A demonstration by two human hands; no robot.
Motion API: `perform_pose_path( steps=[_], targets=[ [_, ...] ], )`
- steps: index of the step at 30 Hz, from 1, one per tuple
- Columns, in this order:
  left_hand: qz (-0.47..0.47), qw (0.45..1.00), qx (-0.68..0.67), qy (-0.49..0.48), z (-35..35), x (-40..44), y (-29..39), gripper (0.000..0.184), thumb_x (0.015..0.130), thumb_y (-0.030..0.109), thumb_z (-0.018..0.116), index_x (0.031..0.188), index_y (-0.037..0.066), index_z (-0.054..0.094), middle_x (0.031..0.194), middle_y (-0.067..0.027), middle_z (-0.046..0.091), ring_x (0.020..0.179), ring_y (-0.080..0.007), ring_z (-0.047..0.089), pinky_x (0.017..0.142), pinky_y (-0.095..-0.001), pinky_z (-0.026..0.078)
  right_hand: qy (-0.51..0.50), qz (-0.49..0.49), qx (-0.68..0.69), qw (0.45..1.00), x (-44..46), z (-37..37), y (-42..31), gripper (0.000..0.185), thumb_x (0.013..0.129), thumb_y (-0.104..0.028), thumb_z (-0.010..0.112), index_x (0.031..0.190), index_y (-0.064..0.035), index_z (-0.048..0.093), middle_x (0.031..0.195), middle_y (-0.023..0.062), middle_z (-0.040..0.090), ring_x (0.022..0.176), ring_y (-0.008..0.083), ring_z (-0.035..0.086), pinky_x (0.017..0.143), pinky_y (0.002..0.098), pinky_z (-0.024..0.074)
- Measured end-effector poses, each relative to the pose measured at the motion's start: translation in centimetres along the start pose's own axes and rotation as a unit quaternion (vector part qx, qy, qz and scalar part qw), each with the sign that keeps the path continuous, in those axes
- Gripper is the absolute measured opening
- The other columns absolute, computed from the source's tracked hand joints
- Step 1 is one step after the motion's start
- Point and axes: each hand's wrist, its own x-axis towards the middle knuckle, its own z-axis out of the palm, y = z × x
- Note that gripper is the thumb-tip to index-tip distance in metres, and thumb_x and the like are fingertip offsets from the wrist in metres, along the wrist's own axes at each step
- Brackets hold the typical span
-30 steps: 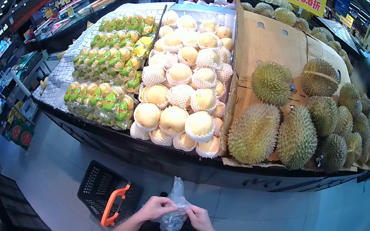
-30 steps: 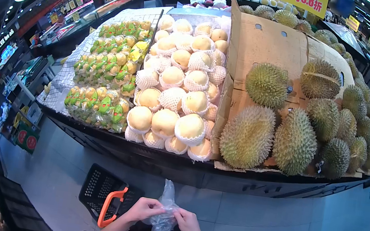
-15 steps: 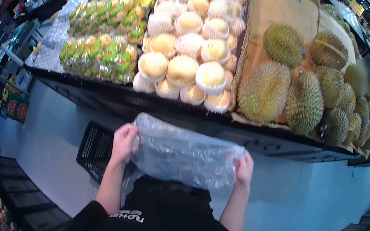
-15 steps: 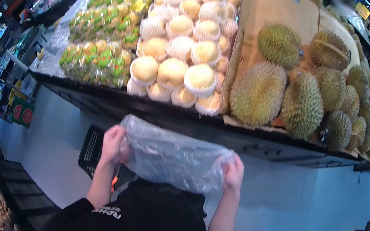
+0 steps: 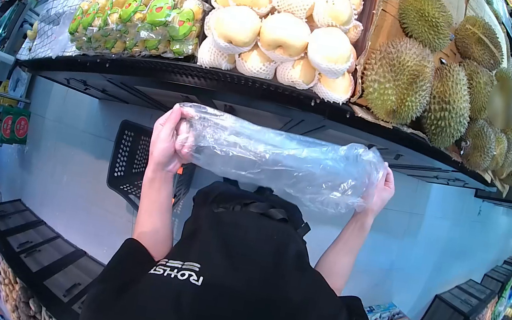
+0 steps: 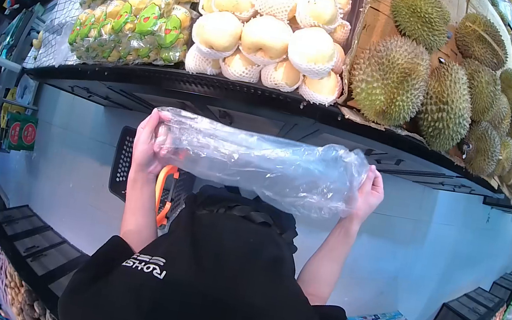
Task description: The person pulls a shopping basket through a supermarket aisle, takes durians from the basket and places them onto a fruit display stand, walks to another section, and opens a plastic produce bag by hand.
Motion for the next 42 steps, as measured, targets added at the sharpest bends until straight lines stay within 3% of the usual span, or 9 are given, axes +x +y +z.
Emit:
perform_pose_path(
  steps=[4, 10, 15, 18, 20, 26, 30, 36, 42],
  targets=[
    [-0.051, 0.995, -0.077, -0.047, 1.9, 0.4, -1.0, 0.050, 0.103, 0.036, 0.033, 0.105, -0.006, 0.060, 0.046, -0.0019, 0.044, 0.038, -0.0131, 0.042, 0.040, -0.0248, 0.037, 0.099, -0.112, -0.096, 0.984, -1.5, 1.1, -1.2, 0.021, 0.097, -0.016, 0.054, 0.100, 0.0029, 0.063, 0.092, 0.0053, 0.064, 0.084, 0.0096, 0.058, 0.075, 0.0240, 0.0481],
    [-0.103, 0.962, 0.144, -0.210, 6.5, -0.7, -3.0, 0.057, 0.103, 0.038, 0.032, 0.122, -0.011, 0.054, 0.065, -0.0050, 0.061, 0.059, -0.0097, 0.056, 0.061, -0.0246, 0.046, 0.038, -0.270, -0.233, 0.933, -6.0, 4.6, -3.7, 0.018, 0.096, -0.012, 0.055, 0.101, 0.0037, 0.062, 0.087, 0.0045, 0.063, 0.082, 0.0109, 0.059, 0.078, 0.0225, 0.0471],
    [0.017, 0.840, 0.412, -0.352, 9.6, -1.1, -4.0, 0.038, 0.099, 0.028, 0.040, 0.112, -0.001, 0.061, 0.069, -0.0099, 0.062, 0.067, -0.0223, 0.061, 0.068, -0.0357, 0.048, -0.353, -0.044, -0.060, 0.933, -9.2, 6.9, -5.2, 0.033, 0.089, -0.010, 0.062, 0.118, 0.0050, 0.057, 0.102, 0.0125, 0.066, 0.093, 0.0166, 0.063, 0.083, 0.0282, 0.0497],
    [0.240, 0.685, 0.548, -0.416, 10.2, -1.2, -6.5, 0.021, 0.089, 0.016, 0.052, 0.097, 0.001, 0.064, 0.075, -0.0156, 0.062, 0.073, -0.0360, 0.061, 0.068, -0.0436, 0.047, -0.382, 0.017, -0.146, 0.912, -10.0, 8.7, -3.1, 0.038, 0.087, -0.014, 0.068, 0.119, 0.0031, 0.059, 0.103, 0.0097, 0.067, 0.088, 0.0108, 0.060, 0.079, 0.0257, 0.0493],
    [0.158, 0.643, 0.593, -0.459, 10.0, -1.1, -6.9, 0.021, 0.091, 0.019, 0.052, 0.097, 0.002, 0.063, 0.082, -0.0153, 0.063, 0.080, -0.0341, 0.061, 0.073, -0.0437, 0.046, -0.412, 0.079, -0.140, 0.897, -9.1, 8.7, -2.3, 0.022, 0.092, -0.011, 0.060, 0.108, 0.0044, 0.064, 0.096, 0.0061, 0.067, 0.088, 0.0093, 0.059, 0.078, 0.0238, 0.0481],
    [0.214, 0.709, 0.528, -0.414, 8.3, -2.2, -6.9, 0.031, 0.089, 0.031, 0.059, 0.108, 0.006, 0.064, 0.082, -0.0124, 0.063, 0.083, -0.0275, 0.061, 0.083, -0.0416, 0.043, -0.356, 0.076, -0.079, 0.928, -9.0, 7.6, -0.3, 0.020, 0.096, -0.012, 0.053, 0.092, 0.0046, 0.064, 0.082, 0.0062, 0.067, 0.078, 0.0106, 0.062, 0.072, 0.0255, 0.0507],
    [0.380, 0.717, 0.570, -0.132, 6.1, -1.5, -6.1, 0.029, 0.074, 0.019, 0.075, 0.098, 0.004, 0.067, 0.075, -0.0076, 0.061, 0.070, -0.0245, 0.060, 0.068, -0.0362, 0.046, -0.331, 0.115, -0.012, 0.937, -9.1, 7.9, -0.9, 0.021, 0.098, -0.013, 0.049, 0.091, 0.0038, 0.060, 0.082, 0.0091, 0.067, 0.078, 0.0139, 0.065, 0.074, 0.0279, 0.0531],
    [0.236, 0.686, 0.688, 0.029, 2.1, -2.3, -6.1, 0.066, 0.064, 0.030, 0.083, 0.119, 0.004, 0.058, 0.112, -0.0140, 0.058, 0.102, -0.0309, 0.056, 0.087, -0.0402, 0.044, -0.320, 0.129, 0.027, 0.938, -9.1, 7.9, -0.7, 0.020, 0.100, -0.013, 0.044, 0.092, 0.0014, 0.055, 0.084, 0.0115, 0.067, 0.078, 0.0165, 0.066, 0.075, 0.0297, 0.0541],
    [-0.081, 0.733, 0.675, -0.024, -2.9, -2.6, -9.0, 0.034, 0.084, 0.037, 0.062, 0.094, 0.006, 0.070, 0.081, -0.0166, 0.069, 0.082, -0.0354, 0.067, 0.073, -0.0440, 0.051, -0.355, 0.110, -0.006, 0.928, -9.0, 7.9, 0.3, 0.018, 0.099, -0.012, 0.047, 0.091, 0.0009, 0.057, 0.085, 0.0100, 0.067, 0.076, 0.0145, 0.065, 0.074, 0.0281, 0.0526]
  ],
)
